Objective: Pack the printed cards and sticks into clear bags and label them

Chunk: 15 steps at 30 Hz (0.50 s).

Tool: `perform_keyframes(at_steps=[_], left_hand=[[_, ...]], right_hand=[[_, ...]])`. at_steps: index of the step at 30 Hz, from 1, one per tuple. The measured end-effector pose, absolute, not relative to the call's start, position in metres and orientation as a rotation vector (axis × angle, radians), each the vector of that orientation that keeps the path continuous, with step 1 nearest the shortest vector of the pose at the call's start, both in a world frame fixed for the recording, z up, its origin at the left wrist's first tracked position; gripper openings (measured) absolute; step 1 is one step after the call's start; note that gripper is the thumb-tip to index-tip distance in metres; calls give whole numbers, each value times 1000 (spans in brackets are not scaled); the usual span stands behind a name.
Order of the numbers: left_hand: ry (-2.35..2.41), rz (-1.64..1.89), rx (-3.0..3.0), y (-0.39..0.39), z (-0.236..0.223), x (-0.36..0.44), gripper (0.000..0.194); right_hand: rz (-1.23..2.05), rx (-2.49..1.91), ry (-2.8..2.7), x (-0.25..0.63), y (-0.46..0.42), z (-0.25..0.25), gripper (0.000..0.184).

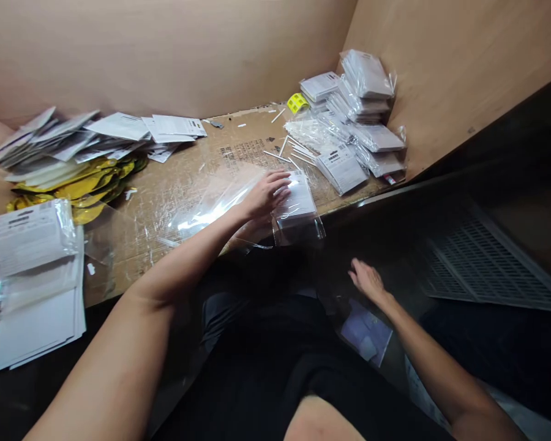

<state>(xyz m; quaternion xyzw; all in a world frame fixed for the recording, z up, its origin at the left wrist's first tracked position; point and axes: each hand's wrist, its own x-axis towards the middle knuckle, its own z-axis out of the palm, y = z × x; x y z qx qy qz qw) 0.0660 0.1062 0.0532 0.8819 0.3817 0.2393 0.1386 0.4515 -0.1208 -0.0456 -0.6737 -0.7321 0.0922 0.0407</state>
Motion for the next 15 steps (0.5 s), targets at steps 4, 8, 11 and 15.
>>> perform_keyframes(at_steps=[4, 8, 11, 15], left_hand=[[1143, 654, 2582, 53, 57, 52, 61], [1144, 230, 2697, -4, 37, 46, 92], [1195, 270, 2676, -17, 14, 47, 64], [1173, 491, 2567, -13, 5, 51, 45]], right_hand=[[-47, -1625, -2320, 438, -61, -25, 48], [57, -1168, -2495, 408, 4, -2, 44], [281, -933, -2595, 393, 36, 3, 36], [446, -768, -2508, 387, 51, 2, 29]])
